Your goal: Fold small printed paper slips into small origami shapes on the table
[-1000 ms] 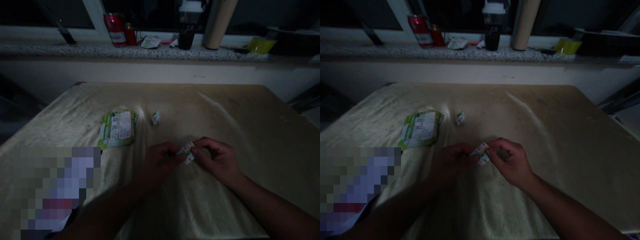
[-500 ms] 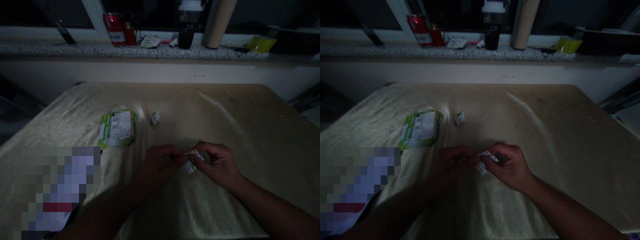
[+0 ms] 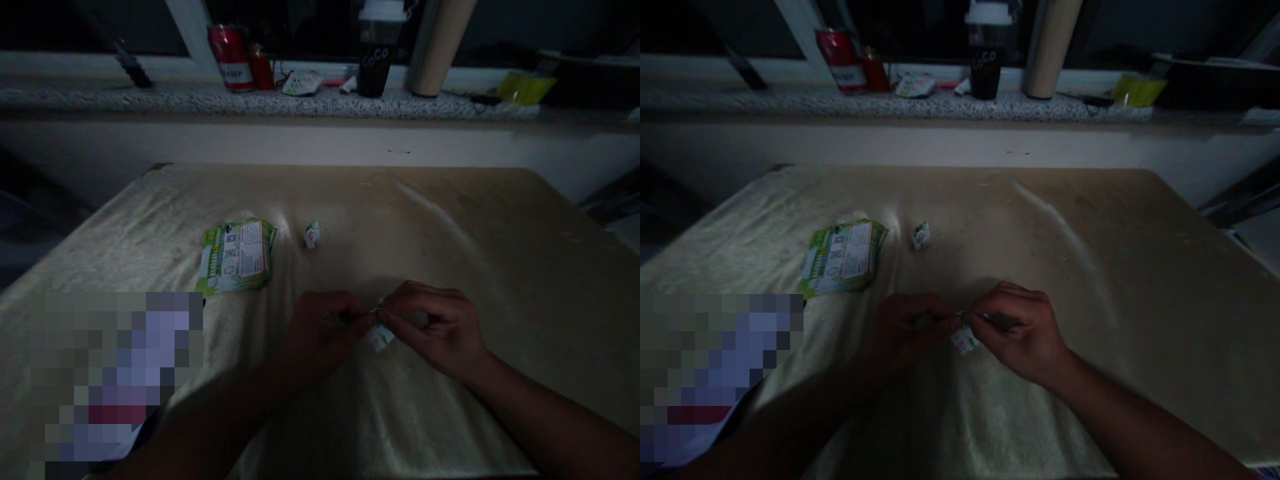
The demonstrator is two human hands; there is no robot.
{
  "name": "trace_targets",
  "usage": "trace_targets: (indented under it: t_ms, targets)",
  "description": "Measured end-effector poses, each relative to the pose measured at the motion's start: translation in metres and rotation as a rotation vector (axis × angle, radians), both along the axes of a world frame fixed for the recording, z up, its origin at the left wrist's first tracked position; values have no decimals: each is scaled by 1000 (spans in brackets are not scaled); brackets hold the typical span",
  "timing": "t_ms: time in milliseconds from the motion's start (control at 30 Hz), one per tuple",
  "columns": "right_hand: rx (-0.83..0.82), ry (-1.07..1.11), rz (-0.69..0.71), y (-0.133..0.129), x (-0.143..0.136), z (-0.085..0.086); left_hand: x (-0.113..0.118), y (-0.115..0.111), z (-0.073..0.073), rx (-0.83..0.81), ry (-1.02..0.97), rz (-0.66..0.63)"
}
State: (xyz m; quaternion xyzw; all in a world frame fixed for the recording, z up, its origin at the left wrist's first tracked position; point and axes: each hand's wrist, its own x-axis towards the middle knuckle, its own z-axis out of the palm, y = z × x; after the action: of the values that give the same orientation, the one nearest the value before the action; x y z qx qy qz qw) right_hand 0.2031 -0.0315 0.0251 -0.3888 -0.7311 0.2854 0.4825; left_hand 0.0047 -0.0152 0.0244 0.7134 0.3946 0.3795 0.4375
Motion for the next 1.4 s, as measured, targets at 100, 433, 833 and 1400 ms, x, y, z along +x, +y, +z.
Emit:
trace_targets:
  t_ms: [100,433,833,1400]
  targets:
    - [-138,27,-7,-1,2,2,-1,0,2,27,-4,-25]
    - [-337,170,-20,2,2,4,-3,3,1,77,-49,-36]
    - [-2,-114,-22,3,3,0,2,1,-4,258,139,59]
    - [-168,-156,-210,5,7,1,-1,3,-6,745,110,47]
